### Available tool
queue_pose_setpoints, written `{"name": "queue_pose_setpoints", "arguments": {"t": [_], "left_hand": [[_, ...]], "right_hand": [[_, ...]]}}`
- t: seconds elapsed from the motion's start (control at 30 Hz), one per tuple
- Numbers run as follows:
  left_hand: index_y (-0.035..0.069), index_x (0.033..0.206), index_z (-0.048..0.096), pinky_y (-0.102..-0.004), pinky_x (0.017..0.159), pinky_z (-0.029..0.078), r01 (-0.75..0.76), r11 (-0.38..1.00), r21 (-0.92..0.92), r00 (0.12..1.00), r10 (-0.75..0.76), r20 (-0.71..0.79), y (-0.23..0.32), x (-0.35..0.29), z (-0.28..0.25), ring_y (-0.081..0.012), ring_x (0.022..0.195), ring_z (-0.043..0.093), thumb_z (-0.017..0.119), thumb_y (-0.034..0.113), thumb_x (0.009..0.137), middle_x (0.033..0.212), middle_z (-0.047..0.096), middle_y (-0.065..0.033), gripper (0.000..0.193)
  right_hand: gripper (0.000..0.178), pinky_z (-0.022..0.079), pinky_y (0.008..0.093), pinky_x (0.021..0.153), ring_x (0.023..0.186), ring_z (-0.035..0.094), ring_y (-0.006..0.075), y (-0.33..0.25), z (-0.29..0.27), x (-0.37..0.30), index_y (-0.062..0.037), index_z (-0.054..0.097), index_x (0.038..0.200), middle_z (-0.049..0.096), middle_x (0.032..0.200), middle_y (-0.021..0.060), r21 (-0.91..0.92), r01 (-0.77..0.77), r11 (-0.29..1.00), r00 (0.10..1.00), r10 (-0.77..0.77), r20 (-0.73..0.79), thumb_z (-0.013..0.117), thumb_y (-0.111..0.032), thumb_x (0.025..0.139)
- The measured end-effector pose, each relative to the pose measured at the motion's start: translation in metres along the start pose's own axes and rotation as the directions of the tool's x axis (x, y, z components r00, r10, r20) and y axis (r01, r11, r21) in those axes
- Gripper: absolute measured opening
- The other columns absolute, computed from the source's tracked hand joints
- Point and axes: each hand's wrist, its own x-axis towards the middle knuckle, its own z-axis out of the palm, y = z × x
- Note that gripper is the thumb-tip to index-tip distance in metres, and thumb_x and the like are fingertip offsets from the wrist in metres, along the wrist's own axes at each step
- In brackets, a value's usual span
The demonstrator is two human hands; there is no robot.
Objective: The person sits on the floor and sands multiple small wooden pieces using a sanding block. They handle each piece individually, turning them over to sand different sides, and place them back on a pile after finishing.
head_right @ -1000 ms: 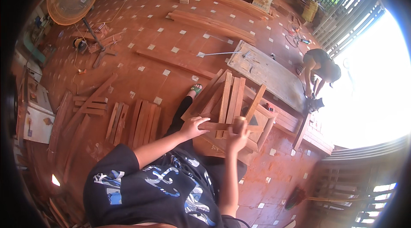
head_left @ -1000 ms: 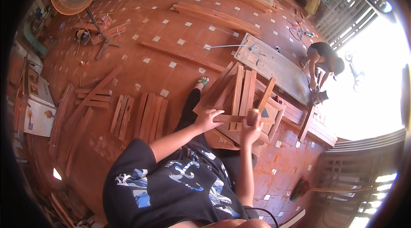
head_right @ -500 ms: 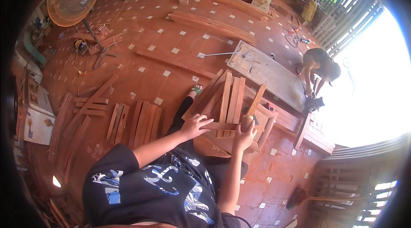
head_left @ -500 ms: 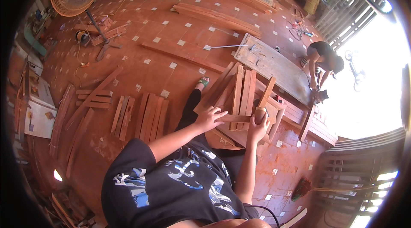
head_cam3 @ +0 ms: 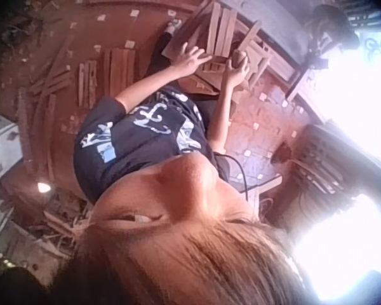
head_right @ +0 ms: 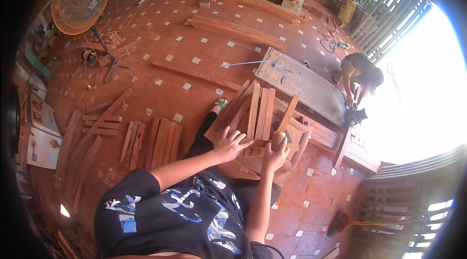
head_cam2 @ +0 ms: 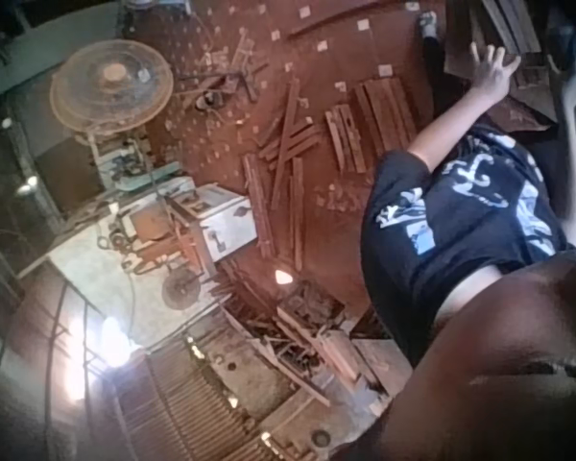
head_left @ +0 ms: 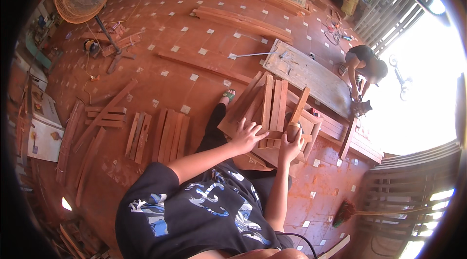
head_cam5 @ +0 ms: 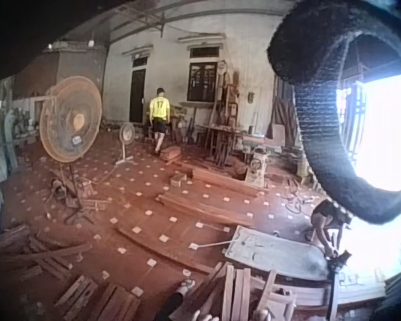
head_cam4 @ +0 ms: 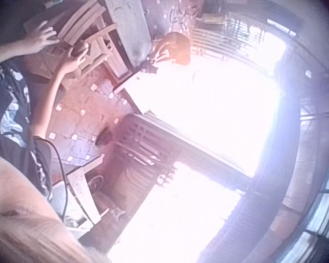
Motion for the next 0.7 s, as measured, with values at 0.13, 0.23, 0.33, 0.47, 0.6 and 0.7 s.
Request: {"name": "queue_pose_setpoints", "arguments": {"t": [0.13,0.23,0.33,0.47,0.6,0.7], "left_hand": [[0.025,0.149,0.057,-0.0665,0.115,0.026,0.004,0.993,-0.117,0.997,0.004,0.075,0.006,0.006,0.006,-0.0332,0.136,0.046,0.066,0.018,0.089,0.141,0.053,-0.0148,0.061],[0.027,0.152,0.052,-0.0616,0.109,0.033,-0.011,0.999,-0.043,0.998,0.013,0.062,0.004,0.002,0.012,-0.0314,0.129,0.051,0.07,0.021,0.088,0.139,0.053,-0.0148,0.067],[0.027,0.151,0.053,-0.0558,0.101,0.038,-0.012,1.0,-0.001,0.993,0.012,0.119,0.004,0.006,0.012,-0.0302,0.122,0.054,0.071,0.027,0.09,0.134,0.057,-0.0148,0.064],[0.027,0.149,0.057,-0.0507,0.094,0.041,0.06,0.994,-0.094,0.976,-0.038,0.212,0.013,0.021,0.0,-0.0305,0.117,0.055,0.068,0.035,0.093,0.127,0.061,-0.0154,0.057],[0.025,0.139,0.066,-0.0478,0.094,0.042,0.062,0.987,-0.149,0.998,-0.057,0.04,0.019,0.033,0.021,-0.0305,0.121,0.056,0.065,0.041,0.096,0.126,0.062,-0.016,0.046],[0.024,0.13,0.072,-0.0462,0.093,0.043,0.05,0.986,-0.159,0.991,-0.069,-0.113,0.02,0.048,0.044,-0.0303,0.123,0.057,0.063,0.042,0.097,0.128,0.063,-0.0162,0.039]], "right_hand": [[0.068,0.057,0.0489,0.08,0.098,0.068,0.0407,0.0,0.0,0.0,-0.0067,0.057,0.144,0.061,0.115,0.0213,0.004,0.014,1.0,1.0,-0.014,0.003,0.079,-0.029,0.083],[0.068,0.057,0.0492,0.08,0.098,0.068,0.0415,-0.001,-0.002,-0.003,-0.0067,0.057,0.144,0.061,0.115,0.0214,0.007,0.022,1.0,1.0,-0.022,0.004,0.078,-0.029,0.084],[0.067,0.057,0.0494,0.08,0.097,0.068,0.042,-0.001,-0.001,-0.003,-0.0069,0.057,0.143,0.062,0.115,0.0211,0.005,0.036,0.999,0.999,-0.036,-0.013,0.078,-0.028,0.084],[0.066,0.057,0.05,0.08,0.098,0.068,0.0415,0.002,-0.004,0.001,-0.0062,0.056,0.14,0.063,0.116,0.0207,-0.03,0.029,0.999,0.999,-0.028,0.016,0.079,-0.03,0.082],[0.061,0.056,0.0497,0.085,0.101,0.069,0.0417,-0.012,-0.017,0.03,-0.0019,0.059,0.124,0.068,0.11,0.0233,-0.168,0.03,0.985,0.982,0.003,0.191,0.078,-0.035,0.077],[0.06,0.056,0.0491,0.087,0.102,0.07,0.042,-0.017,-0.022,0.055,-0.0005,0.058,0.116,0.071,0.104,0.0252,-0.251,0.022,0.968,0.923,0.077,0.378,0.078,-0.038,0.073]]}}
